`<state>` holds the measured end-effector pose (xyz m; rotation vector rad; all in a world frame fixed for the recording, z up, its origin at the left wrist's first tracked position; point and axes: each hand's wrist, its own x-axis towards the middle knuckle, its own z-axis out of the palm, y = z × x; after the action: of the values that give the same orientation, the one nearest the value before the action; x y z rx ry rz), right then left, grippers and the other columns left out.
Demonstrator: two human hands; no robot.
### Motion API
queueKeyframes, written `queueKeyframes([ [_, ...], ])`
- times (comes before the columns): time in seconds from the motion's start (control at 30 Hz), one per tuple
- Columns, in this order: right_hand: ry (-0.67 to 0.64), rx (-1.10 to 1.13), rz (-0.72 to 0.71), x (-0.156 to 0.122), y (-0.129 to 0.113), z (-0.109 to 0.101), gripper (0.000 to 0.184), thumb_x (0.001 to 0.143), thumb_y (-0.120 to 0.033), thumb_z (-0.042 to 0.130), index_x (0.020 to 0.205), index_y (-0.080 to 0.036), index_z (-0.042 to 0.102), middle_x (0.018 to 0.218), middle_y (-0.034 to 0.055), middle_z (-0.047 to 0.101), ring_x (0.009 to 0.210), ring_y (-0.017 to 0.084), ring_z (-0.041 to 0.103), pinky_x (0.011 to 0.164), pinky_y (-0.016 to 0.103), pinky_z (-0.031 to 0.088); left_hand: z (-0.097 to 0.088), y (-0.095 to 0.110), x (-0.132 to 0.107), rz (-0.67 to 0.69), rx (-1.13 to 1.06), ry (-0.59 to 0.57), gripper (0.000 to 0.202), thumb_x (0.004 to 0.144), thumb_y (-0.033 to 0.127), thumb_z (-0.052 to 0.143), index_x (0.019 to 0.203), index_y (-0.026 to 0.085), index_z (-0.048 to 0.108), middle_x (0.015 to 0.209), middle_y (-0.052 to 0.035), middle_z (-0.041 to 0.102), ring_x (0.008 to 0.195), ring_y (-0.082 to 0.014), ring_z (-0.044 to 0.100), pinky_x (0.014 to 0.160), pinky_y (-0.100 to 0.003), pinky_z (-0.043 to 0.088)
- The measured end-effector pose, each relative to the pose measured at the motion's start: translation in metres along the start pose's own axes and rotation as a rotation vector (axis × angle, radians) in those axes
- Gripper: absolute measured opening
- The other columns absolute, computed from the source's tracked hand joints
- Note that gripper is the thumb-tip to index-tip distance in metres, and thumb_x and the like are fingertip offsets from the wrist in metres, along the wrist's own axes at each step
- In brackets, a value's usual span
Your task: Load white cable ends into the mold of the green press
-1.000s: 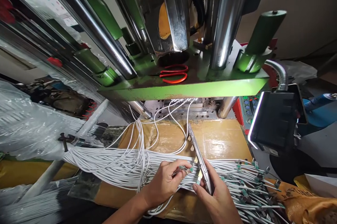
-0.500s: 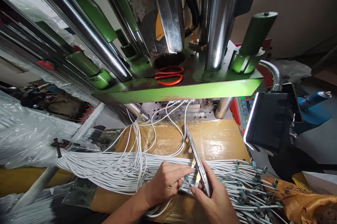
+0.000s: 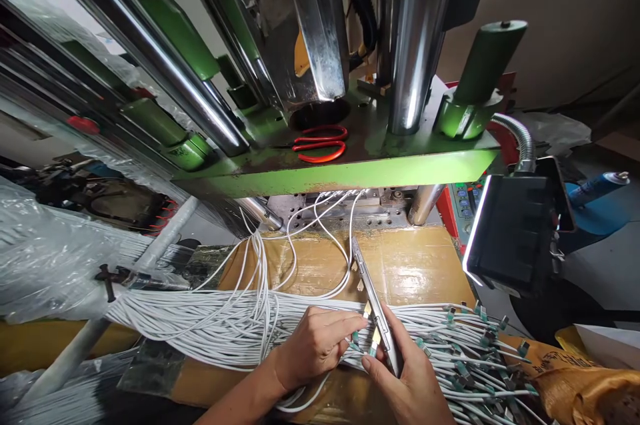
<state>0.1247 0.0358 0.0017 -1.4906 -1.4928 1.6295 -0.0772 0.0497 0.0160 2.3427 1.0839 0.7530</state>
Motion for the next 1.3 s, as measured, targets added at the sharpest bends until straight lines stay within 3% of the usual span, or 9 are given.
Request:
queueKeyframes([
  [0.13,0.042,-0.004,-0.004,-0.002,-0.006,-0.001,0.071,0.078,-0.040,0.063,0.142,-0.014,0.045,0.090,0.0044,0.070,0.092,0.026,0.064,0.080,0.032,0.051,-0.003,0.003,0.006,-0.101,-0.159,0.044,0.035,0.082,0.009,0.044,0.107,0.014,0.068,0.097,-0.0093,0.074,0.084,-0.0186,0.069,0.077,-0.028,0.054],
  [0.33,0.019,0.026,0.025,0.000,0.000,-0.002,0.076,0.078,-0.039,0.062,0.145,-0.010,0.038,0.122,0.0108,0.065,0.109,0.027,0.060,0.089,0.031,0.049,-0.030,0.008,0.013,-0.564,-0.577,0.085,0.028,0.093,0.029,0.052,0.081,0.014,0.071,0.093,-0.0087,0.069,0.094,-0.0187,0.063,0.087,-0.029,0.048],
  [0.4,0.010,0.025,0.042,0.001,0.004,-0.002,0.079,0.079,-0.040,0.062,0.146,-0.009,0.035,0.127,0.0119,0.062,0.116,0.028,0.056,0.086,0.030,0.049,-0.031,0.004,0.013,-0.695,-0.766,0.198,0.029,0.088,0.033,0.060,0.068,0.013,0.067,0.077,-0.0070,0.067,0.086,-0.0192,0.064,0.080,-0.028,0.050],
  [0.5,-0.030,0.055,0.059,0.003,0.007,-0.003,0.081,0.080,-0.041,0.062,0.147,-0.008,0.031,0.129,0.0128,0.060,0.122,0.029,0.051,0.078,0.028,0.050,-0.026,-0.001,0.013,-0.858,-1.065,0.363,0.023,0.076,0.033,0.074,0.078,0.013,0.063,0.065,-0.0006,0.062,0.064,-0.0148,0.061,0.055,-0.022,0.045],
  [0.63,-0.046,0.168,0.062,0.003,0.008,-0.003,0.081,0.081,-0.039,0.064,0.148,-0.009,0.028,0.137,0.0125,0.055,0.131,0.029,0.043,0.082,0.027,0.049,-0.023,0.000,0.016,-0.892,-1.117,0.365,0.035,0.064,0.033,0.084,0.076,0.014,0.057,0.059,0.0028,0.059,0.053,-0.0095,0.055,0.045,-0.017,0.034],
  [0.8,-0.050,0.230,0.059,0.002,0.010,-0.002,0.080,0.080,-0.037,0.066,0.147,-0.012,0.031,0.150,0.0095,0.043,0.138,0.026,0.035,0.099,0.027,0.043,-0.030,0.000,0.019,-0.866,-1.332,0.245,0.032,0.071,0.036,0.081,0.084,0.011,0.065,0.069,-0.0044,0.069,0.046,-0.0020,0.041,0.045,-0.016,0.024],
  [0.97,-0.018,0.248,0.051,0.003,0.009,-0.003,0.077,0.077,-0.033,0.068,0.145,-0.014,0.038,0.144,0.0074,0.051,0.131,0.023,0.044,0.100,0.026,0.042,-0.035,-0.006,0.020,-0.830,-1.519,0.303,0.031,0.074,0.032,0.080,0.098,0.014,0.074,0.073,-0.0058,0.070,0.046,-0.0007,0.036,0.045,-0.016,0.020],
  [1.1,0.021,0.263,0.070,0.002,0.005,-0.003,0.077,0.072,-0.035,0.072,0.141,-0.015,0.046,0.129,0.0076,0.063,0.109,0.024,0.061,0.087,0.027,0.051,-0.038,-0.005,0.021,-0.758,-1.332,0.260,0.027,0.074,0.034,0.078,0.091,0.013,0.078,0.073,-0.0076,0.072,0.052,-0.0051,0.046,0.051,-0.018,0.033],
  [1.3,0.031,0.262,0.082,0.003,0.001,-0.003,0.081,0.069,-0.041,0.072,0.140,-0.013,0.047,0.137,0.0100,0.058,0.112,0.026,0.060,0.098,0.032,0.048,-0.022,-0.007,0.021,-0.421,-0.460,0.207,0.021,0.078,0.009,0.062,0.088,0.015,0.079,0.085,-0.0076,0.077,0.073,-0.0175,0.067,0.067,-0.026,0.049],
])
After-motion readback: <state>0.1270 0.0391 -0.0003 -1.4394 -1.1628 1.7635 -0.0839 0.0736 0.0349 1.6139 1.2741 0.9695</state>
